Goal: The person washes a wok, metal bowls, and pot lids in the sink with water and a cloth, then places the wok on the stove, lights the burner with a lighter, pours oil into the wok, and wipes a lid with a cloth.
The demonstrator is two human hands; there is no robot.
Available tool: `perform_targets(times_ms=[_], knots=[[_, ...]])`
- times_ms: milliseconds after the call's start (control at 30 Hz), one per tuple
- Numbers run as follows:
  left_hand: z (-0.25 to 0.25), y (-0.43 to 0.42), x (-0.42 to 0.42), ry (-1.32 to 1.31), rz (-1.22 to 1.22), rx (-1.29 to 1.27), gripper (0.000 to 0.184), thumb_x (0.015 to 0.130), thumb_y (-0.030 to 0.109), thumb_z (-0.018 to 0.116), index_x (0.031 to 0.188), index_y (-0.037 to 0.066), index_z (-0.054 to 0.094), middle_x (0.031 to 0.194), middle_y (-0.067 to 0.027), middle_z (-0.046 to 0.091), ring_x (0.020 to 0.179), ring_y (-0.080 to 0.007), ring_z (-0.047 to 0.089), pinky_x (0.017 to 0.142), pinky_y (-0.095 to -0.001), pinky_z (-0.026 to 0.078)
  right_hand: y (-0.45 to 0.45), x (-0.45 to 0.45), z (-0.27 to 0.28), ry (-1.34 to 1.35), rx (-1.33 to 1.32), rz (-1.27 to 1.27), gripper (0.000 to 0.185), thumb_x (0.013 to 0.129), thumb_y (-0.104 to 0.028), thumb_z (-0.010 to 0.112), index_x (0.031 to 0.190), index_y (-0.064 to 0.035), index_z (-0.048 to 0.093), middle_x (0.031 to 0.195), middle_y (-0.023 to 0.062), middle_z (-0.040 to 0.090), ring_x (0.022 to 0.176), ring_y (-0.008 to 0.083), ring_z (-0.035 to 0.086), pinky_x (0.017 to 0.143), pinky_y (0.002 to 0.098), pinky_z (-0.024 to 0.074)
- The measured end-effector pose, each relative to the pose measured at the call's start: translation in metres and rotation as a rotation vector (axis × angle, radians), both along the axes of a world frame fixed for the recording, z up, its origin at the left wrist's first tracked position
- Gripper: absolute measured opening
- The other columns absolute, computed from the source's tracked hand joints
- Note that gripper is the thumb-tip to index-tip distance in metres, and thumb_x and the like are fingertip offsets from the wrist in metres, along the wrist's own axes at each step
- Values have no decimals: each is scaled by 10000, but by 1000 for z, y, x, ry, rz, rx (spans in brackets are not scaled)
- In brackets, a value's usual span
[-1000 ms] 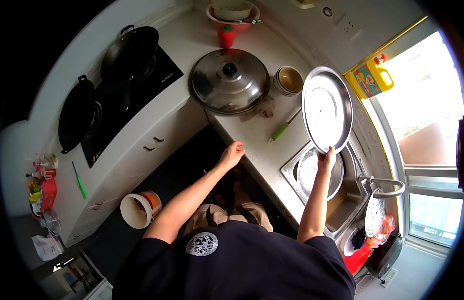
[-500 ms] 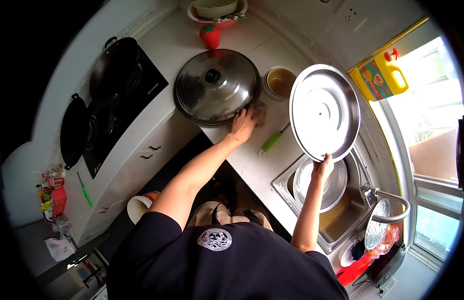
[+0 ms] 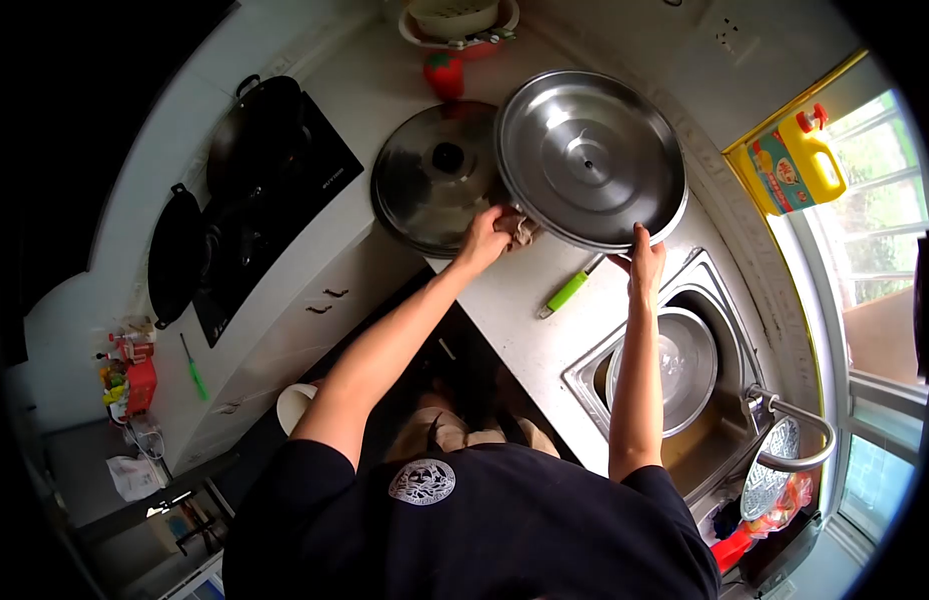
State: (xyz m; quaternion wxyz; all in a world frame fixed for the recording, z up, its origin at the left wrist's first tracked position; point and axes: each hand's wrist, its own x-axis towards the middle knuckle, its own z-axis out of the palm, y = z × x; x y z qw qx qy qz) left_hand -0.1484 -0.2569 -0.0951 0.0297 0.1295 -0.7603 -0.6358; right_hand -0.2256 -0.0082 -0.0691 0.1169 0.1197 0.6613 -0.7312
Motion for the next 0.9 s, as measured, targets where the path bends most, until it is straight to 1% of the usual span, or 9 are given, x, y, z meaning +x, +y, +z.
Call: perform_targets(times_ms=[67,200,300,400,467,567,700,867,900], knots=[[12,4,20,-144,28,358,294,693,-24,466,971,15,554,797,-74,612,760,-177,586,664,-312,493,-3,5,10,9,33,33,430,848,-305,505,1093,45,451,878,165,612,708,216,637,597,347,567],[48,16,52,-122,223,894,281,744,-17,390,977,49,532,846,-14,572,744,-97,550,571,-229,453,5,-10,3,-17,41,47,449,836,-325,545,1104,24,455,881,146,613,722,208,634,614,345,561],[51,19,73,-105,45,866,276,747,-17,386,964,55,540,845,-5,565,740,-71,527,558,-203,420,4,-21,-1,118,13,-26,421,823,-288,568,1087,22,460,878,142,608,730,206,631,613,338,559],[68,32,89,-85,-1,884,281,754,-33,375,954,61,547,857,-8,572,728,-70,521,594,-180,406,6,-25,0,0,-31,43,343,796,-198,607,1047,6,494,882,122,616,743,198,634,617,310,557],[79,48,96,-56,-60,940,274,763,-35,372,961,41,545,896,-23,581,775,-84,541,632,-188,423,1,-14,5,13,-29,89,280,781,-240,637,972,-47,569,897,77,619,720,159,614,577,279,532],[74,62,110,-79,-128,947,244,788,-12,389,979,31,535,953,-49,581,854,-113,561,724,-230,459,-14,6,8,-6,-24,34,378,773,-311,650,1029,-56,538,923,82,610,747,165,600,576,294,526],[58,64,135,-233,-58,1058,201,852,57,432,1032,61,520,1017,-62,573,908,-148,557,798,-287,472,-26,25,7,-110,-262,-42,530,764,-287,664,1106,37,422,853,153,611,652,228,625,553,305,554],[50,67,147,-337,-133,1096,206,844,50,431,1028,66,523,1027,-67,568,933,-169,549,823,-324,462,-30,51,2,-73,-297,-59,667,771,-353,650,1203,44,333,1123,223,484,804,282,611,646,344,559],[50,72,148,-337,-154,1122,211,841,52,432,1031,60,522,1030,-71,567,941,-176,547,834,-333,456,-27,57,13,-208,-242,-117,670,779,-385,634,1210,35,340,1120,211,480,813,262,605,648,335,557]])
